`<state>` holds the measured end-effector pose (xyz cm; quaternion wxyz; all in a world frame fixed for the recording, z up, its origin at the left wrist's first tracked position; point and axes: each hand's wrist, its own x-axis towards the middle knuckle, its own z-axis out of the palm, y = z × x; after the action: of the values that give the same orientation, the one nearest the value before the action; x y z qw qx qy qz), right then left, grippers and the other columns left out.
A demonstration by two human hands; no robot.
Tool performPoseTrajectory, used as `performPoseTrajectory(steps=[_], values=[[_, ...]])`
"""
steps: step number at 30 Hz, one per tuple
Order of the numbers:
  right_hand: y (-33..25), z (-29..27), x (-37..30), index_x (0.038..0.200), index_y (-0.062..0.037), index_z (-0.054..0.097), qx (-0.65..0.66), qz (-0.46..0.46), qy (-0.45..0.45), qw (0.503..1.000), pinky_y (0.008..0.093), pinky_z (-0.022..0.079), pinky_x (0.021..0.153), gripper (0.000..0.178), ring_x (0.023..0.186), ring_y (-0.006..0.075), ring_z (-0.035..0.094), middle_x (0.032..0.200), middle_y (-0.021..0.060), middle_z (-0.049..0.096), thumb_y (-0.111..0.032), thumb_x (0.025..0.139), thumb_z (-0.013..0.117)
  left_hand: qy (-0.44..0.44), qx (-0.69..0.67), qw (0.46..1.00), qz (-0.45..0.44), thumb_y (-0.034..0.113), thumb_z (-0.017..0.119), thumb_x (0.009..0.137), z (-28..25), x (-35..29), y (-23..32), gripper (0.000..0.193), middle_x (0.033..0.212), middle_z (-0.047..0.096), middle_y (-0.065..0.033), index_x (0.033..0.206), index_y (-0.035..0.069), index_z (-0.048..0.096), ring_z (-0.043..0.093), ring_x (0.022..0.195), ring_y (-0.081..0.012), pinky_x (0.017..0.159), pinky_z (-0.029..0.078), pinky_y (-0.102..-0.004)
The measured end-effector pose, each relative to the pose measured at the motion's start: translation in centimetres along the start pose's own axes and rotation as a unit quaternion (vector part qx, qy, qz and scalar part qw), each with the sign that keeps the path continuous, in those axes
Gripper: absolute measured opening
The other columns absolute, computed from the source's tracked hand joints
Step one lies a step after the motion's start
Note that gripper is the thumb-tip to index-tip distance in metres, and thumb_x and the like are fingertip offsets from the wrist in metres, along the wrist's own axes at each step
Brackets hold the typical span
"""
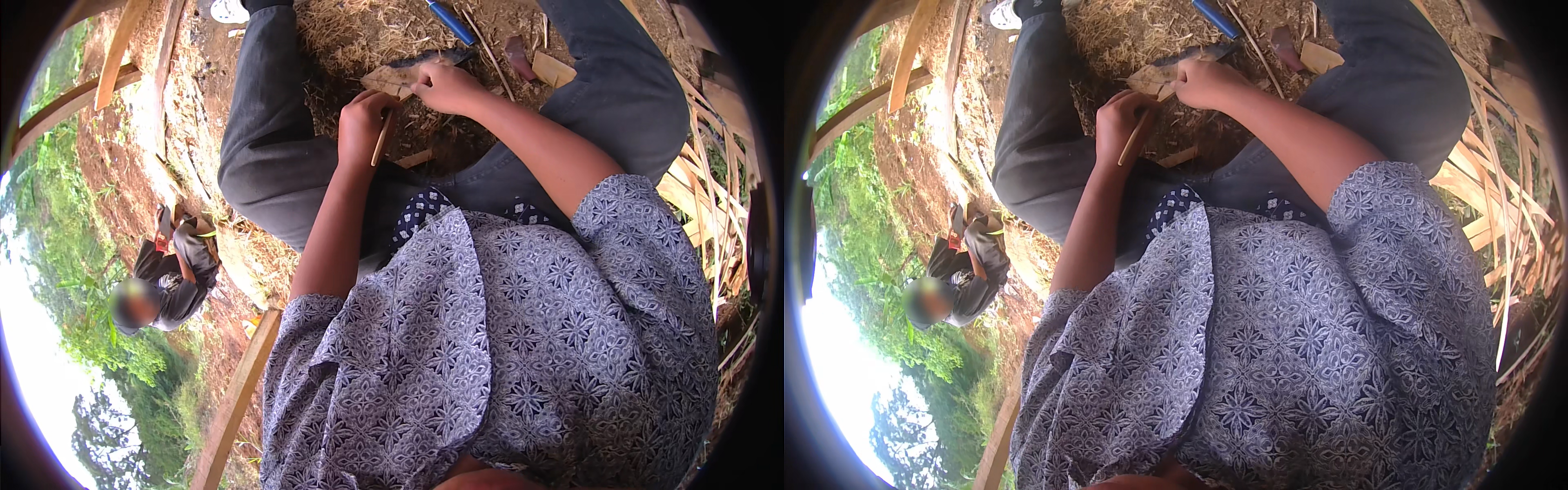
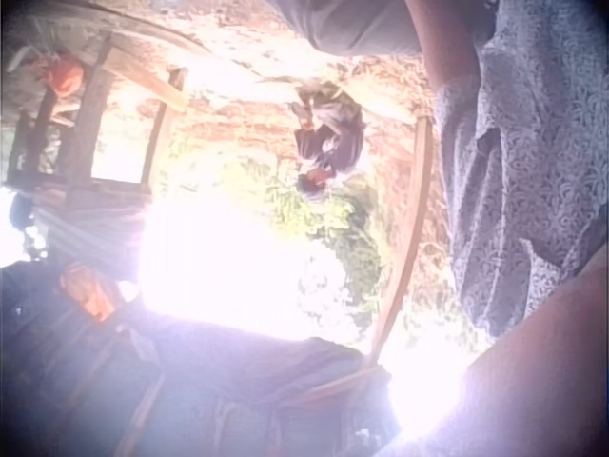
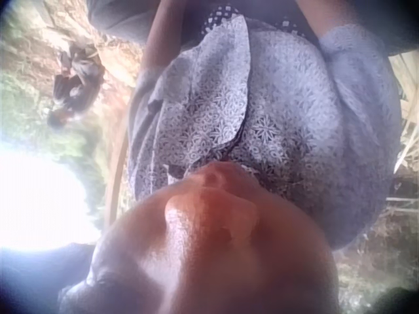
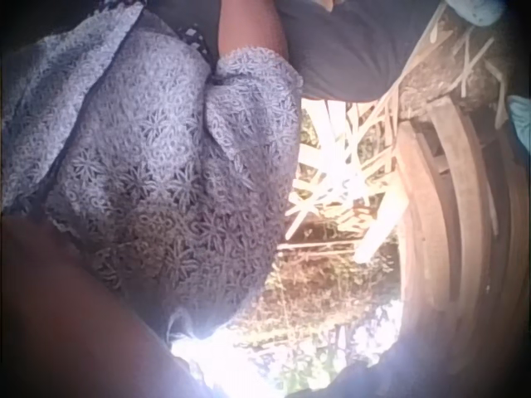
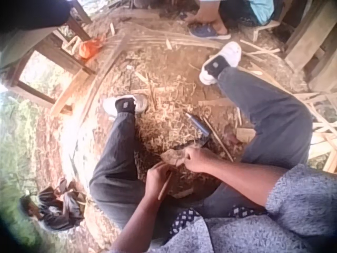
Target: The person sits on the ground and uses a knife to shave and shape a thin wooden stick. They rotate the stick and scrape the surface to smooth it. The person then uses a small piece of sandpaper to rub the stick for a finer finish.
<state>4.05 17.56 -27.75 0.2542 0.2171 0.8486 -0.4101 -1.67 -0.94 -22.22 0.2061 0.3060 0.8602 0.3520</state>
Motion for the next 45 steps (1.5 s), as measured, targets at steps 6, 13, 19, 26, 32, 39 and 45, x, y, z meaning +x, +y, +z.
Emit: performPoseTrajectory(steps=[6, 13, 19, 26, 32, 39, 45], values=[[1.2, 0.6, 0.3, 0.093, -0.0074, 0.062, -0.020, -0.055, 0.049, 0.997, 0.0424, 0.051, 0.077, 0.030, 0.090, 0.0327, 0.066, 0.094, 0.0154, 0.066, -0.037, 0.089, 0.066, -0.005, 0.000, 1.000, 0.003, 0.006, 0.067, 0.076, -0.2, 0.2, 0.5, 0.008, 0.085, 0.069, -0.0138, 0.083, 0.004, 0.071, 0.068, 0.082, -0.0299, 0.076, 0.054, -0.0370], [0.6, -0.3, 0.1, 0.088, -0.0065, 0.062, -0.012, -0.033, 0.036, 0.999, 0.0428, 0.051, 0.075, 0.033, 0.087, 0.0329, 0.066, 0.091, 0.0149, 0.066, -0.039, 0.088, 0.067, -0.005, 0.004, 1.000, 0.021, 0.006, 0.068, 0.077, -0.2, 0.0, 0.3, 0.007, 0.086, 0.069, -0.0140, 0.083, 0.004, 0.071, 0.068, 0.081, -0.0308, 0.075, 0.054, -0.0377], [0.0, -0.5, -0.3, 0.089, -0.0067, 0.065, -0.021, -0.021, 0.007, 1.000, 0.0433, 0.052, 0.075, 0.035, 0.086, 0.0326, 0.067, 0.091, 0.0149, 0.068, -0.041, 0.087, 0.067, -0.017, 0.009, 1.000, 0.012, 0.007, 0.069, 0.077, -0.1, -0.3, 0.2, 0.006, 0.085, 0.069, -0.0136, 0.082, 0.004, 0.070, 0.068, 0.081, -0.0310, 0.075, 0.054, -0.0373], [0.2, -0.1, -1.8, 0.096, -0.0078, 0.067, -0.019, -0.018, 0.031, 0.999, 0.0439, 0.052, 0.077, 0.033, 0.087, 0.0305, 0.068, 0.090, 0.0140, 0.069, -0.040, 0.089, 0.065, -0.008, 0.001, 1.000, 0.027, 0.006, 0.069, 0.077, -0.7, -1.9, 1.7, 0.006, 0.083, 0.068, -0.0130, 0.082, 0.003, 0.070, 0.068, 0.079, -0.0303, 0.072, 0.054, -0.0371], [-1.0, 0.0, -3.1, 0.085, -0.0060, 0.063, -0.004, -0.032, 0.032, 0.999, 0.0427, 0.051, 0.070, 0.035, 0.079, 0.0324, 0.066, 0.083, 0.0138, 0.065, -0.041, 0.088, 0.066, 0.000, -0.001, 1.000, 0.014, 0.007, 0.070, 0.078, -0.8, -2.1, 1.7, 0.006, 0.081, 0.067, -0.0130, 0.082, 0.003, 0.070, 0.067, 0.077, -0.0301, 0.070, 0.053, -0.0367], [-0.2, -1.0, -2.4, 0.088, -0.0080, 0.066, -0.031, -0.015, 0.002, 0.999, 0.0428, 0.052, 0.073, 0.032, 0.082, 0.0297, 0.067, 0.084, 0.0126, 0.069, -0.040, 0.089, 0.066, 0.002, -0.012, 1.000, 0.012, 0.005, 0.070, 0.077, -0.7, -2.3, 1.8, 0.007, 0.081, 0.067, -0.0134, 0.083, 0.002, 0.070, 0.068, 0.076, -0.0293, 0.070, 0.053, -0.0361], [-1.0, -0.7, -3.5, 0.084, -0.0061, 0.063, -0.025, -0.030, 0.011, 0.999, 0.0422, 0.051, 0.069, 0.035, 0.078, 0.0306, 0.066, 0.080, 0.0136, 0.066, -0.041, 0.087, 0.067, -0.002, -0.019, 1.000, 0.007, 0.004, 0.069, 0.077, -0.8, -2.3, 2.5, 0.007, 0.082, 0.067, -0.0137, 0.083, 0.002, 0.070, 0.068, 0.078, -0.0293, 0.071, 0.053, -0.0361]])
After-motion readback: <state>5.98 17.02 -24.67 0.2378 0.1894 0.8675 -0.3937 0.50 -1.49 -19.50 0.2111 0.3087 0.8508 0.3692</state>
